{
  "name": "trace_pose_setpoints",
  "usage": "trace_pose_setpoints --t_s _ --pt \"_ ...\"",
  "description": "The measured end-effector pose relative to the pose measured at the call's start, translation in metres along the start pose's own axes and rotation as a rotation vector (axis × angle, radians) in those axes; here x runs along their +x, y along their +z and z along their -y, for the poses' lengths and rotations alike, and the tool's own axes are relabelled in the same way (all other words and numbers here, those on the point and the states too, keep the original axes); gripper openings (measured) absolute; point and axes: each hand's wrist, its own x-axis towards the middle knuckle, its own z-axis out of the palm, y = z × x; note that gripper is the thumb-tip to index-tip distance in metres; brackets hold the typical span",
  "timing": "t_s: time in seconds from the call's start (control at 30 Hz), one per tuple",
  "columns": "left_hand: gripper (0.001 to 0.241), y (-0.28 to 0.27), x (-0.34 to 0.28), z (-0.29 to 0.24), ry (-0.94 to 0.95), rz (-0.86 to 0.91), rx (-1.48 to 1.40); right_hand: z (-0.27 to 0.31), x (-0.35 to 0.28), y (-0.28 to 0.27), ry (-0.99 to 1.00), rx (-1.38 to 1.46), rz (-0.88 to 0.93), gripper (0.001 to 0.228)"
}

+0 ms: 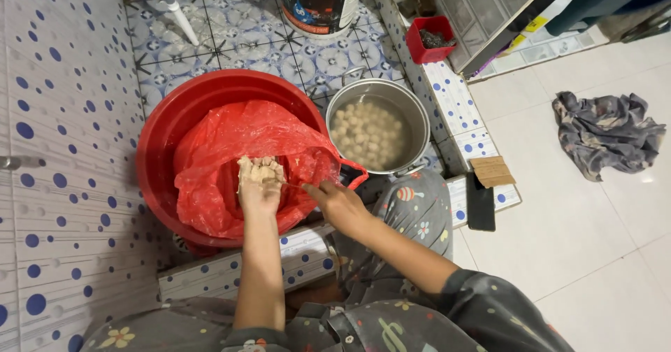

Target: Forming meatballs by squeezing meat paste through the hand and scooping them into a pot of water with a spoon.

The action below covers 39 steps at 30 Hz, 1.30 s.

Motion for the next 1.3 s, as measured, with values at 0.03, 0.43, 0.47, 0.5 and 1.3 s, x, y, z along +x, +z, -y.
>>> trace_pose_setpoints --t_s 0.03,0.43,0.47,0.5,1.3 --pt "0.034 -0.004 -0.002 -0.001 0.001 -0.001 -0.002 -0.002 0.001 -0.001 -0.002 0.000 0.001 0.036" --pt "0.010 0.046 -0.057 -0.039 0.159 -0.097 0.003 -0.055 -0.027 0.031 0.746 1.002 -0.093 0.023" --pt "0.013 0.056 -0.067 -0.041 0.198 -0.090 0.134 -0.057 -0.030 0.034 0.860 1.165 -0.137 0.023" --pt "0.017 0.068 -0.076 -0.044 0.233 -0.079 0.267 -0.060 -0.032 0.036 0.977 1.325 -0.187 0.025" --pt "0.013 0.064 -0.067 -0.016 0.474 0.021 0.778 -0.072 -0.047 0.057 1.025 1.606 -0.259 0.028"
